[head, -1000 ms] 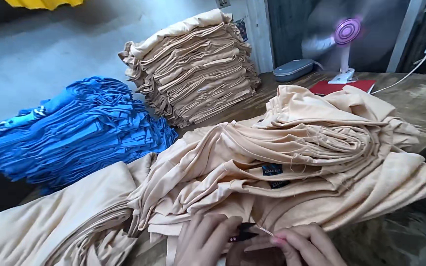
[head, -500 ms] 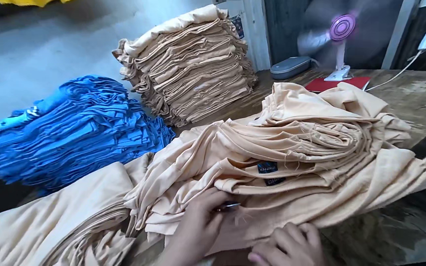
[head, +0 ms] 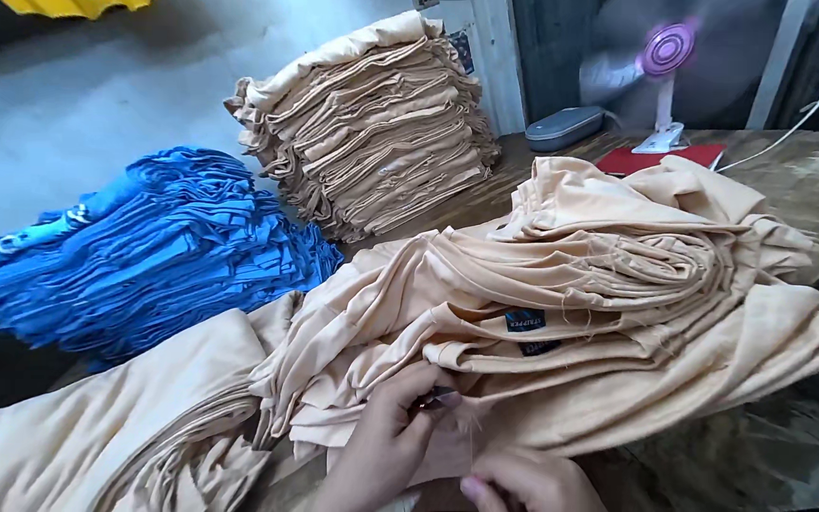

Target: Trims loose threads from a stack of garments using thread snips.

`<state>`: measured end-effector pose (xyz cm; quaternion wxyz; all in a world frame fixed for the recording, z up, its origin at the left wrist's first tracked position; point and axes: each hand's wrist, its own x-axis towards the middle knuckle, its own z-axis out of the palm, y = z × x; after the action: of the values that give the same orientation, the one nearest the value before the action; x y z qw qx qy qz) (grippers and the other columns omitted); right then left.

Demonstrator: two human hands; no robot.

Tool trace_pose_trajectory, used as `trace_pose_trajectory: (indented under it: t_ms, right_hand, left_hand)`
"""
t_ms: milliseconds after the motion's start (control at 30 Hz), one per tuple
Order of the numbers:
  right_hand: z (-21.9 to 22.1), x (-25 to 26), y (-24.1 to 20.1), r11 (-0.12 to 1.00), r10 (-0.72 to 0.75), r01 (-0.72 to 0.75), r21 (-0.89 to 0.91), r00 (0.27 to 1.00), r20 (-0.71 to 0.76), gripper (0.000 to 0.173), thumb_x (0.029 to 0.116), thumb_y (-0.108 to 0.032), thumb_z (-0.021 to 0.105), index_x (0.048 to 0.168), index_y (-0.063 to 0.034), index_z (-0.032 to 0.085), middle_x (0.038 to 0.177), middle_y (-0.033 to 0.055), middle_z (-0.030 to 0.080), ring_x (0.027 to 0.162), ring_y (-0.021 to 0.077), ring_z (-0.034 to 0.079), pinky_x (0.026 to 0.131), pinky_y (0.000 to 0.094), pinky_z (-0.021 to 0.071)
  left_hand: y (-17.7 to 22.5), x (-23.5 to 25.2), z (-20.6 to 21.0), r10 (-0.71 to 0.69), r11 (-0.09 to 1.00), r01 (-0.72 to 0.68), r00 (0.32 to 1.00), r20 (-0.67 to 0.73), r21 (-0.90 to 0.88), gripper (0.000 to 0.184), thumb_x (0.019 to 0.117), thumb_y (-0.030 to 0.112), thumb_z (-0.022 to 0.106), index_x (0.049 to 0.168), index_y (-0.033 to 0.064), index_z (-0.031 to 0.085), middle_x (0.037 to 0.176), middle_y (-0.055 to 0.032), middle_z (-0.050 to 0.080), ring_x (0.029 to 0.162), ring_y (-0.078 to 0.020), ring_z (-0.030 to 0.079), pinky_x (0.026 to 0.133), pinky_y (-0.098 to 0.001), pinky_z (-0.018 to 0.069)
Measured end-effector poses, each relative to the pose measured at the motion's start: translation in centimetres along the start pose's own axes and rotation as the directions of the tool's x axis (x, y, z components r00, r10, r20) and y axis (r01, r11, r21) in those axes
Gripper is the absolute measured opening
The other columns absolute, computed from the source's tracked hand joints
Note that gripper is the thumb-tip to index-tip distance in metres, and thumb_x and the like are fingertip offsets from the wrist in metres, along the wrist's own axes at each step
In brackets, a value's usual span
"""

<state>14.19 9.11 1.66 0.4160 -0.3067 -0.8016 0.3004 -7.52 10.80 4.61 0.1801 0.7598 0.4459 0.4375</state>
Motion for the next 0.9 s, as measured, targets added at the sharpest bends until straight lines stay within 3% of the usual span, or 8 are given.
trace_pose_trajectory:
  t_ms: [100, 200, 300, 367, 467, 567, 733, 900]
  right_hand:
    - [-2.1, -1.2, -1.1, 0.969, 0.168, -0.096, -0.228, 0.932, 0.321, 0.028, 0.1020, -0.030, 0.060, 0.095, -0.0114, 0.079, 0.086, 0.0088, 0.077, 0.079, 0.0286, 0.074, 0.067, 0.0562, 0.0569]
    - [-2.4, -1.2, -1.7, 0.955, 0.180, -0.175, -0.238, 0.984, -0.003, 0.038, 0.0975, -0.045, 0.067, 0.097, -0.0096, 0.080, 0.073, 0.0048, 0.073, 0.061, 0.0202, 0.068, 0.055, 0.0452, 0.0570]
    - [-1.4, 0.4, -1.4, 0.978, 0.202, -0.210, -0.011, 0.953, -0.225, 0.036, 0.0951, -0.041, 0.073, 0.103, -0.0061, 0.079, 0.070, 0.0008, 0.069, 0.055, 0.0100, 0.060, 0.051, 0.0308, 0.0525]
    - [0.1, 1.2, -0.2, 0.969, 0.212, -0.168, 0.182, 0.943, -0.257, 0.021, 0.0959, -0.026, 0.073, 0.092, -0.0064, 0.077, 0.072, -0.0002, 0.070, 0.056, 0.0055, 0.062, 0.050, 0.0242, 0.0540]
    - [1.2, 0.9, 0.6, 0.975, 0.095, -0.025, 0.219, 0.945, -0.314, 0.011, 0.0930, -0.011, 0.072, 0.087, -0.0049, 0.078, 0.076, 0.0016, 0.071, 0.062, 0.0035, 0.064, 0.056, 0.0196, 0.0553]
    - [0.6, -0.6, 0.5, 0.985, 0.047, 0.007, 0.175, 0.953, -0.300, 0.009, 0.0923, -0.010, 0.074, 0.090, -0.0037, 0.080, 0.075, 0.0032, 0.071, 0.065, 0.0043, 0.064, 0.058, 0.0194, 0.0550]
    - [0.2, -1.8, 0.6, 0.983, 0.045, 0.005, 0.181, 0.962, -0.270, 0.011, 0.0937, -0.010, 0.073, 0.092, -0.0009, 0.080, 0.077, 0.0064, 0.073, 0.067, 0.0070, 0.068, 0.062, 0.0218, 0.0590]
    - [0.6, -1.5, 0.5, 0.984, 0.029, 0.021, 0.175, 0.960, -0.280, 0.010, 0.0926, -0.008, 0.073, 0.092, -0.0009, 0.080, 0.078, 0.0071, 0.074, 0.069, 0.0060, 0.069, 0.064, 0.0205, 0.0592]
  left_hand:
    - [0.0, -0.2, 0.3, -0.004, 1.000, 0.004, 1.000, -0.003, -0.002, 0.022, 0.1048, 0.026, 0.057, 0.095, 0.0127, 0.071, 0.085, 0.0051, 0.062, 0.073, -0.0016, 0.057, 0.064, -0.0181, 0.0488]
    - [-0.1, -0.2, 0.3, 0.001, 1.000, -0.001, 1.000, -0.004, 0.011, 0.021, 0.1043, 0.027, 0.058, 0.096, 0.0140, 0.072, 0.086, 0.0052, 0.063, 0.075, -0.0019, 0.058, 0.065, -0.0182, 0.0495]
    - [-0.2, -0.4, 0.7, 0.034, 0.999, -0.033, 0.999, -0.013, 0.040, 0.020, 0.1034, 0.027, 0.058, 0.095, 0.0152, 0.072, 0.086, 0.0058, 0.064, 0.078, -0.0020, 0.060, 0.068, -0.0190, 0.0510]
    - [-0.2, -0.6, 1.0, 0.056, 0.997, -0.055, 0.998, -0.022, 0.051, 0.019, 0.1026, 0.025, 0.058, 0.096, 0.0156, 0.073, 0.087, 0.0057, 0.065, 0.079, -0.0022, 0.060, 0.069, -0.0194, 0.0512]
    - [0.5, -1.2, 1.5, 0.032, 0.998, -0.026, 0.991, -0.133, 0.053, 0.014, 0.0955, 0.026, 0.070, 0.104, 0.0158, 0.072, 0.093, 0.0043, 0.067, 0.079, -0.0035, 0.062, 0.066, -0.0196, 0.0542]
    - [1.3, -3.2, 1.4, 0.078, 0.968, -0.005, 0.957, -0.281, 0.249, 0.037, 0.0876, 0.039, 0.081, 0.119, 0.0217, 0.073, 0.108, 0.0034, 0.069, 0.097, -0.0069, 0.067, 0.080, -0.0247, 0.0591]
    - [0.7, -5.8, 2.5, 0.435, 0.711, -0.103, 0.841, -0.320, 0.695, 0.020, 0.0954, 0.029, 0.072, 0.115, 0.0343, 0.071, 0.102, 0.0112, 0.064, 0.103, -0.0086, 0.057, 0.098, -0.0340, 0.0388]
    - [0.8, -4.9, 4.1, 0.558, 0.567, -0.197, 0.806, -0.197, 0.800, 0.018, 0.0984, 0.025, 0.066, 0.115, 0.0297, 0.068, 0.103, 0.0071, 0.063, 0.099, -0.0128, 0.052, 0.098, -0.0341, 0.0330]
